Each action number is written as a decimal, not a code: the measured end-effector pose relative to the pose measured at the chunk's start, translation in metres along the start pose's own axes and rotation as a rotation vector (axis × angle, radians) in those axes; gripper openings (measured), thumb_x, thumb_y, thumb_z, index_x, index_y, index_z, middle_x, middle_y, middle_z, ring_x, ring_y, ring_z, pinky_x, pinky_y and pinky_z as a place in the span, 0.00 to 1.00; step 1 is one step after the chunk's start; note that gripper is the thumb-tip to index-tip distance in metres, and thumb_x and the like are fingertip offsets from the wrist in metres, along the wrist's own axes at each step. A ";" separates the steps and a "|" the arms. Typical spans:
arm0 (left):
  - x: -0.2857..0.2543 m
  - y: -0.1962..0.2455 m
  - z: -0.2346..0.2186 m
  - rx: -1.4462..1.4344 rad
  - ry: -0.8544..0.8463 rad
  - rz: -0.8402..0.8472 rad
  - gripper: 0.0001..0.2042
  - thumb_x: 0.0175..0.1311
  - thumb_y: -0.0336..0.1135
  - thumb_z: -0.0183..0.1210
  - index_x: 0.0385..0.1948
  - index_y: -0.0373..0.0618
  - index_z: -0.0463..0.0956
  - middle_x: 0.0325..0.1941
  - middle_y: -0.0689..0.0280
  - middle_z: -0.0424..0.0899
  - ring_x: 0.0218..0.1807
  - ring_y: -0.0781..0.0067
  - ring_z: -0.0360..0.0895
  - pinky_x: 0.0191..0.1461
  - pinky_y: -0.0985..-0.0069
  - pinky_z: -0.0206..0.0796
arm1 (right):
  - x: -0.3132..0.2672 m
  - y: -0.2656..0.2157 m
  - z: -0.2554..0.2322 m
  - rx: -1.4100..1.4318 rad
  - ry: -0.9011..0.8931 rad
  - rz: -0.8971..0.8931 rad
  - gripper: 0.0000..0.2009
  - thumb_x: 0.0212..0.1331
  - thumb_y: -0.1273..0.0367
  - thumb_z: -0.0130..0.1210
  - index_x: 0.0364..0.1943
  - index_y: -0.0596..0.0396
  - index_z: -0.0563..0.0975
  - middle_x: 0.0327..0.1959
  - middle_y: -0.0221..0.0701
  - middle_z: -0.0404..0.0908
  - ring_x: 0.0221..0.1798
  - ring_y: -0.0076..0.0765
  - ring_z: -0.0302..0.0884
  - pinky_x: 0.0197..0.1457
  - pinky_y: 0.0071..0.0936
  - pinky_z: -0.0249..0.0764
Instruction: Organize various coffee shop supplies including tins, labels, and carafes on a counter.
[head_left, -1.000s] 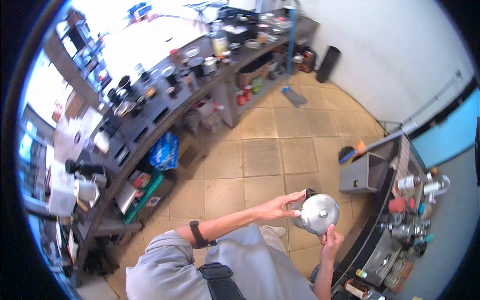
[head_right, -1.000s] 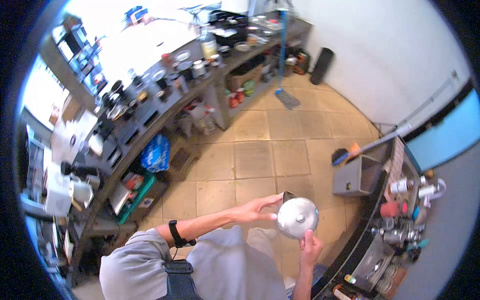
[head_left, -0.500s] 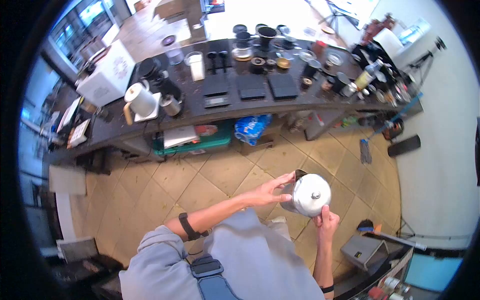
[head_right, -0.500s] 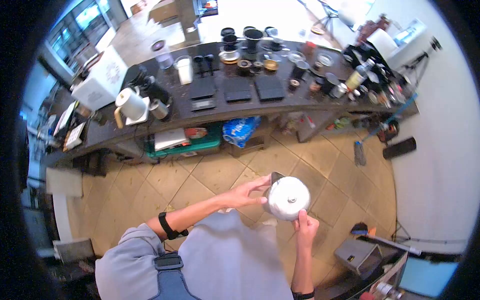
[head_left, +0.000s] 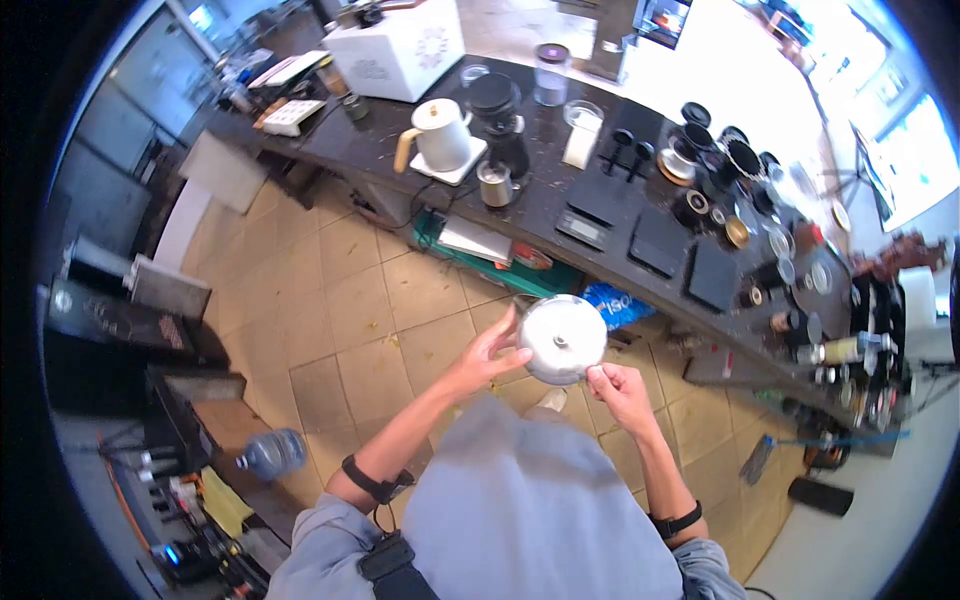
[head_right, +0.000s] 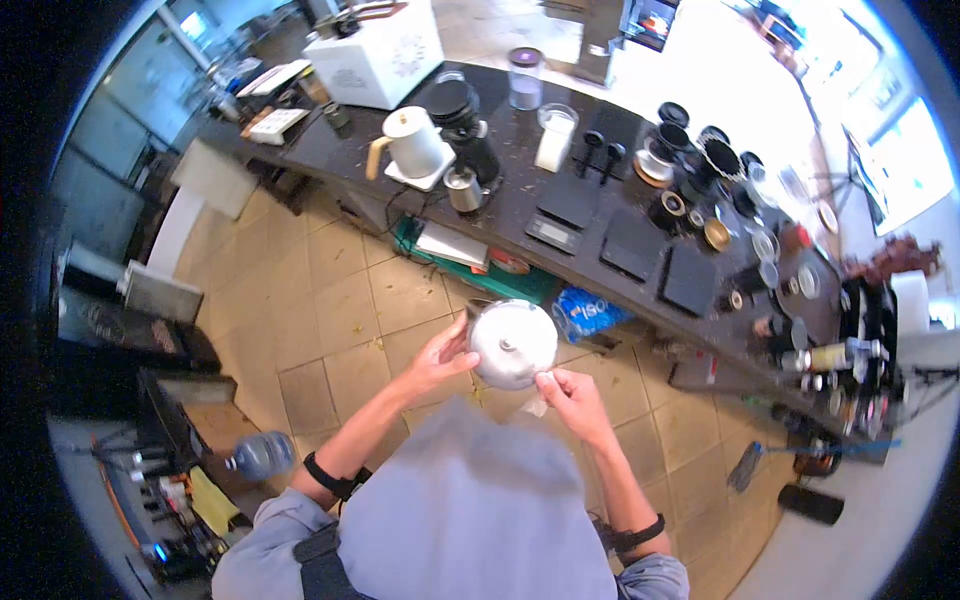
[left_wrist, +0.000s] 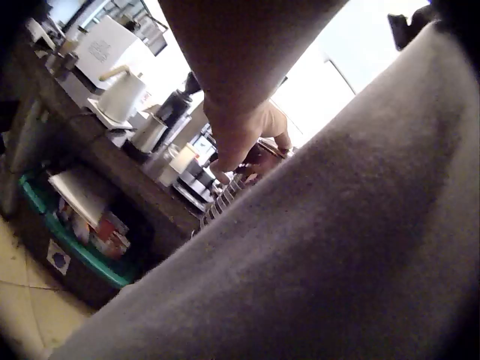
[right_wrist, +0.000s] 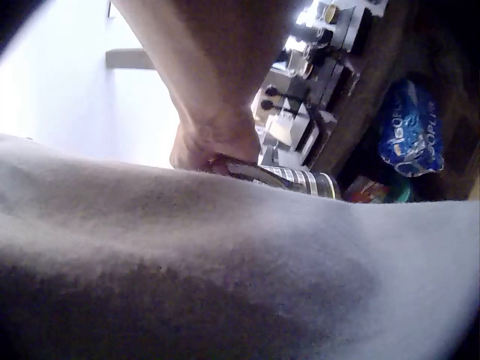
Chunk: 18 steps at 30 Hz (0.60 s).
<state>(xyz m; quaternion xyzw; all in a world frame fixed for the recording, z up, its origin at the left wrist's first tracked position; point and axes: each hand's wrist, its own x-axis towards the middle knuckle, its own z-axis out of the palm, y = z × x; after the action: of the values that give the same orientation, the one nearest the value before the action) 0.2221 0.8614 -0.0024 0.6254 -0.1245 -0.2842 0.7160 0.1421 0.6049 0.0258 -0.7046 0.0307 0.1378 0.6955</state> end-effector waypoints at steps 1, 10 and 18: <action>-0.008 0.005 -0.003 -0.017 0.101 -0.014 0.47 0.63 0.43 0.63 0.72 0.31 0.36 0.75 0.51 0.51 0.71 0.57 0.60 0.72 0.65 0.52 | 0.016 -0.002 -0.001 -0.080 -0.086 0.013 0.20 0.69 0.58 0.51 0.21 0.53 0.69 0.19 0.17 0.62 0.24 0.14 0.55 0.26 0.22 0.54; -0.044 0.022 -0.070 -0.212 0.519 0.082 0.42 0.64 0.37 0.60 0.73 0.35 0.42 0.70 0.61 0.62 0.69 0.70 0.60 0.72 0.70 0.49 | 0.123 -0.040 0.066 -0.192 -0.572 0.061 0.19 0.71 0.55 0.47 0.28 0.57 0.71 0.24 0.20 0.66 0.30 0.17 0.59 0.33 0.22 0.60; -0.053 0.031 -0.197 -0.236 0.508 0.146 0.37 0.67 0.37 0.56 0.72 0.35 0.46 0.71 0.62 0.60 0.71 0.71 0.56 0.74 0.72 0.46 | 0.204 -0.049 0.171 -0.170 -0.638 0.124 0.19 0.71 0.55 0.47 0.31 0.57 0.73 0.26 0.20 0.70 0.31 0.18 0.64 0.37 0.23 0.65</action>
<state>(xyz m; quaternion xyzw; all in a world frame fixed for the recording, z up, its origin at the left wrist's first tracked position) 0.2918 1.0557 0.0001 0.5785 0.0481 -0.0786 0.8105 0.3232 0.8058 0.0262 -0.6781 -0.1573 0.3954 0.5992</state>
